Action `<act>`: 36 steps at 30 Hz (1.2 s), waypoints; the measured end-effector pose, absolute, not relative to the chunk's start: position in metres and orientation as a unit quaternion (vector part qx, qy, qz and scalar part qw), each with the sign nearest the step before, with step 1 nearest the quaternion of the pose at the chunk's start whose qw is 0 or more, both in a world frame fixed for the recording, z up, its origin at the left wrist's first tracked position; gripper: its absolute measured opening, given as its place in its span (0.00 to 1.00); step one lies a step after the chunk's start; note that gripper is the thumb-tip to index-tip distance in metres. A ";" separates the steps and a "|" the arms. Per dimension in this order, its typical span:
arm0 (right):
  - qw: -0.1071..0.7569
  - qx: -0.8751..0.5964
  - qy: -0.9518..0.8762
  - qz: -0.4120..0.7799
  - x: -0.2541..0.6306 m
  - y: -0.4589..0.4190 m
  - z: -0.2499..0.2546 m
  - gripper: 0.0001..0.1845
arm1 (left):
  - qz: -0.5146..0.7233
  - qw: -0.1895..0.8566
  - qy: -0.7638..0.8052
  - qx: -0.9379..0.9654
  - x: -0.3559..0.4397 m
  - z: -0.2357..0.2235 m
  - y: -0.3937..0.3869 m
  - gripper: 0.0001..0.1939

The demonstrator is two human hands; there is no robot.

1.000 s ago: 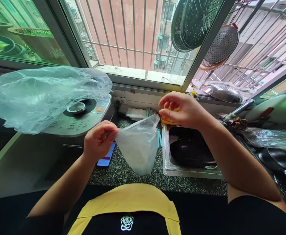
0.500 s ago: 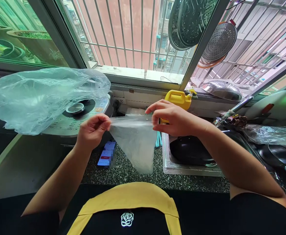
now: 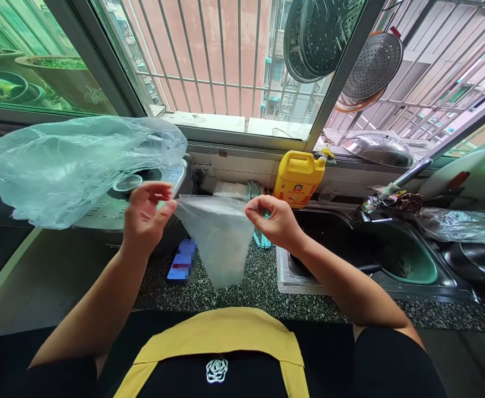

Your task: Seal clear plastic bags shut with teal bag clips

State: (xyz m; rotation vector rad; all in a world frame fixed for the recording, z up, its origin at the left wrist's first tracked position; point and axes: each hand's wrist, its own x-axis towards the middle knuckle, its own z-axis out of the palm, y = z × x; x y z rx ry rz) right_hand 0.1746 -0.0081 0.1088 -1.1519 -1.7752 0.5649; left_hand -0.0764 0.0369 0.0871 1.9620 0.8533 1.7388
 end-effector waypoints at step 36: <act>0.460 -0.674 -0.196 0.544 0.199 -0.085 -0.122 0.19 | 0.473 0.200 0.255 0.819 -0.068 0.140 0.051 0.03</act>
